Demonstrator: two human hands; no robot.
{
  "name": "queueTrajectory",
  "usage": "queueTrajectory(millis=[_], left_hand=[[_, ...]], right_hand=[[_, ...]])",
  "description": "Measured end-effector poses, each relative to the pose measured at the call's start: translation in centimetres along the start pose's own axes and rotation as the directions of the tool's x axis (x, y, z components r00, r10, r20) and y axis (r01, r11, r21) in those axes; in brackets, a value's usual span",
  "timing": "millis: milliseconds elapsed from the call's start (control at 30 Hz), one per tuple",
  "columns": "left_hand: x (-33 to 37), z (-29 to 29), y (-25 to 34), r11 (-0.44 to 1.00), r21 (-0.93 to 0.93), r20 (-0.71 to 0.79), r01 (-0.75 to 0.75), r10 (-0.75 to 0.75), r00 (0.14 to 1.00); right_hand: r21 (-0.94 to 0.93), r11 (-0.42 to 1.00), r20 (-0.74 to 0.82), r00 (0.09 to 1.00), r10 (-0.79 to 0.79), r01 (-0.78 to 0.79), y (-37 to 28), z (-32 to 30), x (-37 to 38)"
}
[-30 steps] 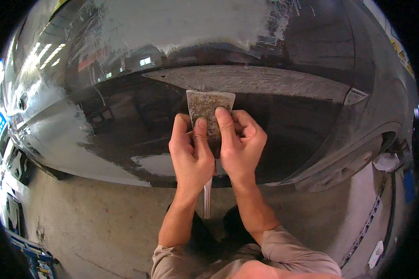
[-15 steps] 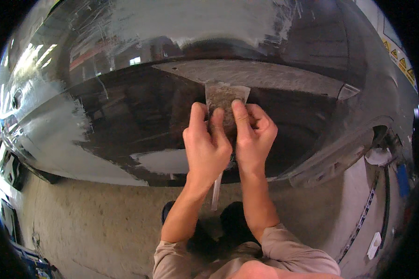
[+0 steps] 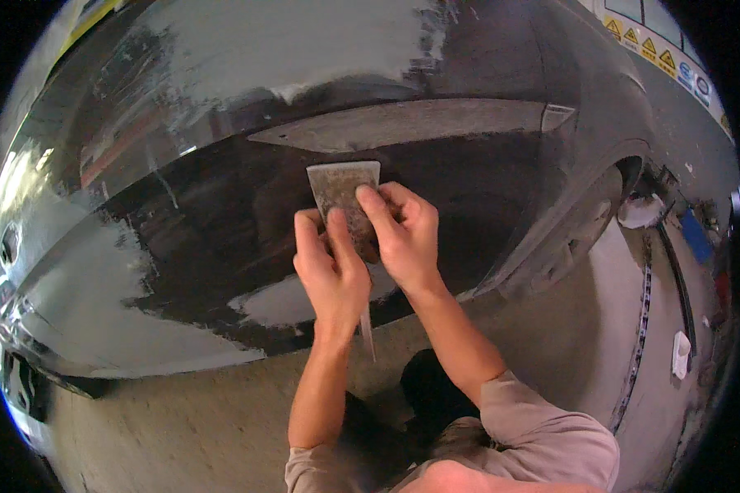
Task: The person walks through a garage and uses a metal scraper to remove old paint from the rear bumper of a dark-colored car. The person repeatedly scrapes the same area, focusing on the lower edge of the bumper.
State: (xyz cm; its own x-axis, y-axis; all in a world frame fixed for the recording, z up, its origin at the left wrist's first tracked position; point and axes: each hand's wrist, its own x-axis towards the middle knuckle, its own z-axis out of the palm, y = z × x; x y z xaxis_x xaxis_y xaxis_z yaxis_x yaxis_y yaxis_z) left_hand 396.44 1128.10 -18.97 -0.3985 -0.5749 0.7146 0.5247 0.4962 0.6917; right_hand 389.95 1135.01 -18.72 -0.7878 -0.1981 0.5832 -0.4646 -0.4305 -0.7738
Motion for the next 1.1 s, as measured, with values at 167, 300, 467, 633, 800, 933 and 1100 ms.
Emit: queueTrajectory(millis=[167,300,467,633,800,933,1100], left_hand=[[0.6,0.8,-0.1,0.997,0.072,0.000,0.026,-0.026,1.000],[0.9,1.8,-0.3,0.977,0.170,-0.023,-0.132,0.138,0.990],[0.9,3.1,0.4,0.994,0.112,-0.039,-0.004,0.009,0.999],[0.6,4.5,0.6,0.987,0.162,-0.062,-0.020,0.030,0.998],[0.6,5.1,0.1,0.991,0.133,-0.071,-0.017,0.027,0.997],[1.0,5.1,-0.1,0.998,0.055,-0.070,0.004,0.000,0.998],[1.2,5.9,0.3,0.993,0.113,-0.053,-0.034,0.040,0.998]], right_hand=[[0.052,0.999,0.028,1.000,0.002,-0.003,-0.4,-0.3,1.2],[0.072,0.997,-0.016,0.999,-0.028,0.029,-0.1,-0.5,1.7],[0.056,0.998,-0.012,1.000,0.011,-0.010,0.0,-1.2,2.4],[0.088,0.995,-0.030,0.999,0.045,-0.042,-0.2,-2.3,2.9],[0.054,0.998,0.005,0.999,0.040,-0.040,-0.3,-3.1,3.1],[0.025,1.000,-0.016,1.000,-0.005,0.006,-0.5,-2.7,3.5],[0.043,0.999,-0.068,0.997,0.034,-0.031,-0.8,-3.3,4.0]])
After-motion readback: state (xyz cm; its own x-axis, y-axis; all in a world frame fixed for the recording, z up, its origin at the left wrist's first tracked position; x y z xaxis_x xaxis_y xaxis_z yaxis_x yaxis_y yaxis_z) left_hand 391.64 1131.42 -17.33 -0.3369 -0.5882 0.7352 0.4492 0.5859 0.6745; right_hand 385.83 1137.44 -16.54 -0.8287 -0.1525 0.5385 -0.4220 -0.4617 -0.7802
